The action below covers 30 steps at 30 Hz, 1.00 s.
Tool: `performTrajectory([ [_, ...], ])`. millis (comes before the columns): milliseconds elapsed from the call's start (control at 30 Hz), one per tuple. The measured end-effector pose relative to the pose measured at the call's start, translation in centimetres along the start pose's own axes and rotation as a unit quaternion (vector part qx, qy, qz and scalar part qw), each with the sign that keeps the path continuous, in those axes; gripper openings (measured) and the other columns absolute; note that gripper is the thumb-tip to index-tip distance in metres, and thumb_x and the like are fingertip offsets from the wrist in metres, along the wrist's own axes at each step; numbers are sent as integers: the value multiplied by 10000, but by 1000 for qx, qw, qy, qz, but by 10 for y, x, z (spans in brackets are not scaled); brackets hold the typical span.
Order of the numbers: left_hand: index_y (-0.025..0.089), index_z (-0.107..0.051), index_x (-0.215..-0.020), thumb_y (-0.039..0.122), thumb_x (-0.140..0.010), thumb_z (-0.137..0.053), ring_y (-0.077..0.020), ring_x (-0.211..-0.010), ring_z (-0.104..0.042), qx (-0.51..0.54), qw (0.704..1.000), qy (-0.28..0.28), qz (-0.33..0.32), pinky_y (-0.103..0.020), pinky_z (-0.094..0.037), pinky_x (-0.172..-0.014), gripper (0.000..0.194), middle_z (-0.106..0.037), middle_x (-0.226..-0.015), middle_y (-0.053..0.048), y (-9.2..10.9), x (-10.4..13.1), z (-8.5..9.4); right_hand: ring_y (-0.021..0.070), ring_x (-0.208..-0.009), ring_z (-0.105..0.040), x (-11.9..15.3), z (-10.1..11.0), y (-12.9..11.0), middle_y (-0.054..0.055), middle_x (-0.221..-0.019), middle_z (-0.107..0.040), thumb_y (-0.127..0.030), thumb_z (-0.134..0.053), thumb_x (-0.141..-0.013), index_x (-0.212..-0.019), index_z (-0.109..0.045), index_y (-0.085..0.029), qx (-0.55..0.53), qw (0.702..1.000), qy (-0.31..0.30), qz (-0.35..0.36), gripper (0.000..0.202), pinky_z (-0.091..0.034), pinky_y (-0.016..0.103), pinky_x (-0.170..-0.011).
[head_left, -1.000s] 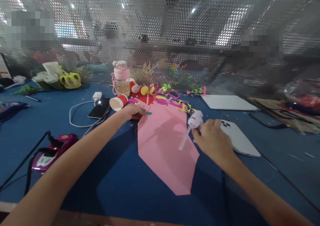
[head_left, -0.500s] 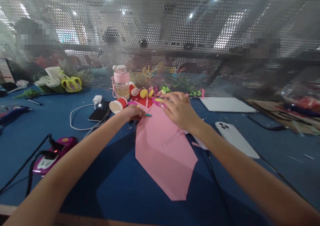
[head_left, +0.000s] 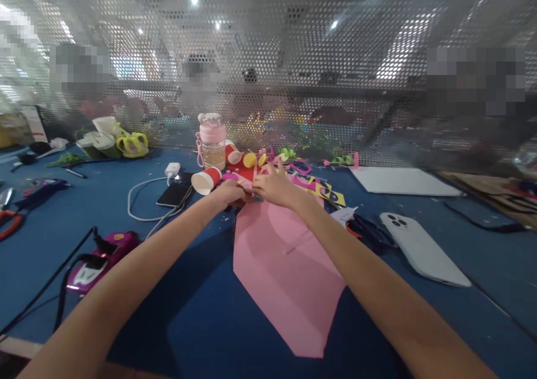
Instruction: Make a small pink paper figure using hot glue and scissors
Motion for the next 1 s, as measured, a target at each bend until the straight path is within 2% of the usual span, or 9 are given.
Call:
performTrajectory([
  [400, 86, -624, -677, -23, -568, -635, -88, -533, -554, 5, 998, -65, 7, -231, -489, -584, 155, -583, -544, 5, -7, -7, 1, 301, -1027, -398, -1, -3, 7, 40, -919, -611, -328, -355, -891, -883, -677, -247, -32, 999, 19, 0, 332, -55, 588, -935],
  [600, 91, -627, -666, -25, -558, -644, -83, -513, -543, 27, 997, -73, 9, -234, -492, -573, 159, -573, -528, 9, -9, -8, 0, 296, -1004, -399, -1, -4, 9, 44, -939, -595, -338, -382, -880, -865, -680, -238, -51, 999, 11, -2, 315, -107, 564, -935],
  [1000, 88, -582, -569, -71, -559, -605, -94, -508, -555, 33, 998, -51, -7, -242, -494, -556, 161, -570, -487, 12, -6, -5, -1, 307, -1010, -369, 1, 0, 9, 53, -969, -575, -338, -378, -874, -838, -681, -219, -90, 996, -5, -9, 328, -210, 504, -898],
])
Point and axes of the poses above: each hand's wrist, its own x-axis away from the middle knuckle, its own z-axis out of the back of the hand, y = z × x, the point moved 7 cm from there along -x, towards the middle knuckle
